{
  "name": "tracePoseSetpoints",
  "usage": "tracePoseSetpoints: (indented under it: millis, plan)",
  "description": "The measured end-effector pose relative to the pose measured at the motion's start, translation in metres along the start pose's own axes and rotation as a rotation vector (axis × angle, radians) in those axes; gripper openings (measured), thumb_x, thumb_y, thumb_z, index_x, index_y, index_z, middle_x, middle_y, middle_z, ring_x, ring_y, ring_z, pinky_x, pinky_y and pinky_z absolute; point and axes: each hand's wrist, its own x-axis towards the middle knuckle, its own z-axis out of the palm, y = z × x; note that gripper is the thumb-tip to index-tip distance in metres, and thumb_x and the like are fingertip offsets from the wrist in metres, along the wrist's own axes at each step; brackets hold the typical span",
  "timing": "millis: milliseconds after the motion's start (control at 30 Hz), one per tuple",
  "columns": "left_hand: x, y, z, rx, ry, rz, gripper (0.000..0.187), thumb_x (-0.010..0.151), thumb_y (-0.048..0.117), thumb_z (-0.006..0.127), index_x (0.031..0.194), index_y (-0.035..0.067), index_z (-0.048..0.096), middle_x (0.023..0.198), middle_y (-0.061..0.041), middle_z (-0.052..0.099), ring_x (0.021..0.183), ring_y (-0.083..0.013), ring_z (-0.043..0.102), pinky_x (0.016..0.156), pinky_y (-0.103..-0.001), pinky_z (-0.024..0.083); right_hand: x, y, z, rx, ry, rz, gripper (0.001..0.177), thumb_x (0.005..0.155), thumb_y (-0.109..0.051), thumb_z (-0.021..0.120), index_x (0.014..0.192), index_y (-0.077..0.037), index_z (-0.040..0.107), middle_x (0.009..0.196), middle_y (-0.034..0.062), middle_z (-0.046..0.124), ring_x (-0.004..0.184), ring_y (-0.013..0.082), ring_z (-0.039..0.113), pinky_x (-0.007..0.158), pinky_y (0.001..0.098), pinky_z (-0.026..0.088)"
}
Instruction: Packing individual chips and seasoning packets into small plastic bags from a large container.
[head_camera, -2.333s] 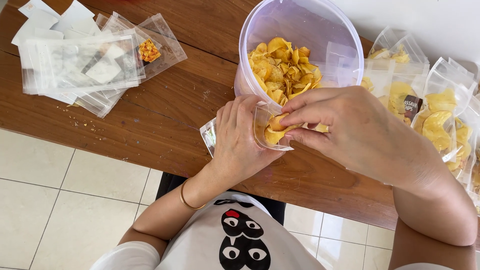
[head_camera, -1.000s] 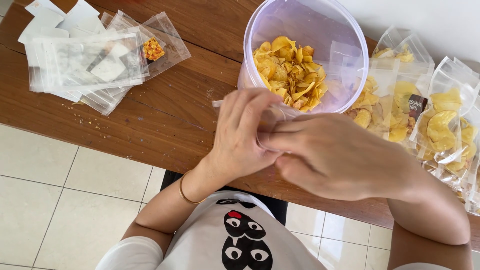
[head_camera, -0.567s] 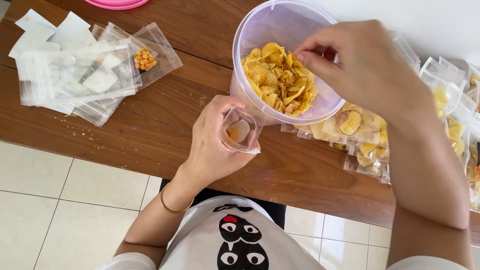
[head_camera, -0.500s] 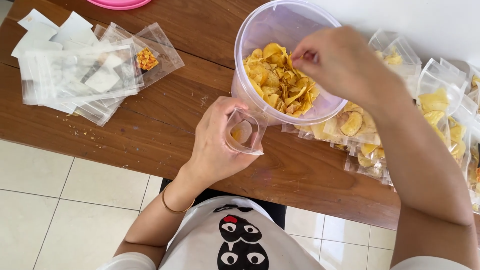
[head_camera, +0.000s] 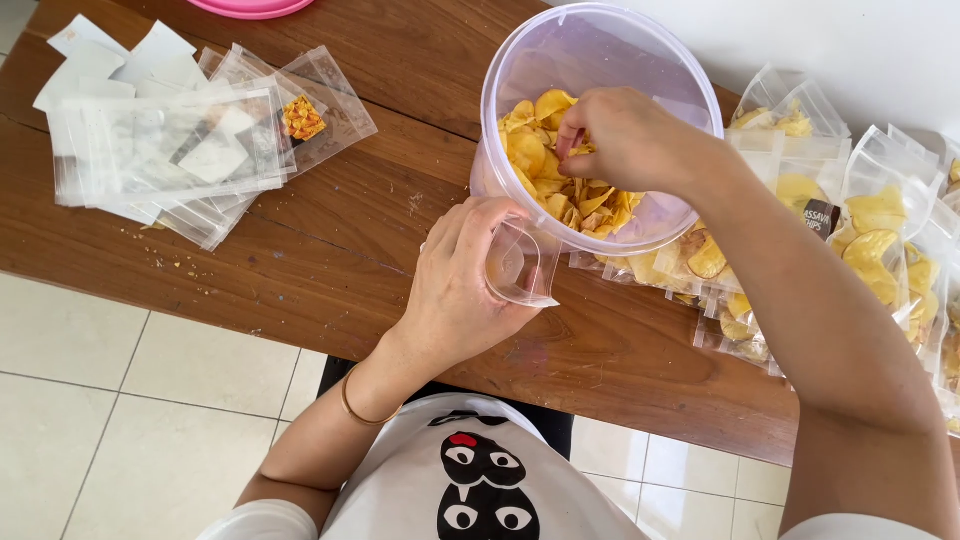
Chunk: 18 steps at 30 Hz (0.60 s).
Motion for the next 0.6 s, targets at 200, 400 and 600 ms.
tracePoseSetpoints:
  millis: [200,400,600]
  plan:
    - [0.004,0.002,0.001,-0.024,-0.016,-0.012,0.053,0.08,0.012,0.079,0.123,0.006,0.049,0.11,-0.01,0.066,0.097,-0.0286,0.064,0.09,-0.041,0.054,-0.028,-0.018,-0.008,0.226,-0.022,0.054,0.01,0.097,-0.016,0.073,0.106,-0.011,0.073,0.103,0.0042,0.075,0.081,0.0176,0.067,0.074,0.0318,0.052]
    - [0.003,0.002,0.005,0.01,0.002,-0.008,0.054,0.078,0.009,0.076,0.123,0.007,0.047,0.108,-0.007,0.063,0.093,-0.0285,0.062,0.087,-0.041,0.054,-0.01,-0.01,0.004,0.202,0.004,0.027,0.038,0.091,-0.019,0.078,0.124,-0.014,0.061,0.115,0.0118,0.073,0.103,0.0263,0.069,0.086,0.0406,0.053]
    - [0.001,0.002,0.001,0.039,0.016,-0.042,0.053,0.079,0.013,0.074,0.125,0.008,0.047,0.106,-0.007,0.063,0.093,-0.0288,0.06,0.087,-0.043,0.053,-0.036,-0.009,-0.013,0.414,0.082,-0.025,0.031,0.097,0.0,0.062,0.127,-0.006,0.063,0.116,0.0095,0.068,0.102,0.019,0.067,0.092,0.0258,0.058]
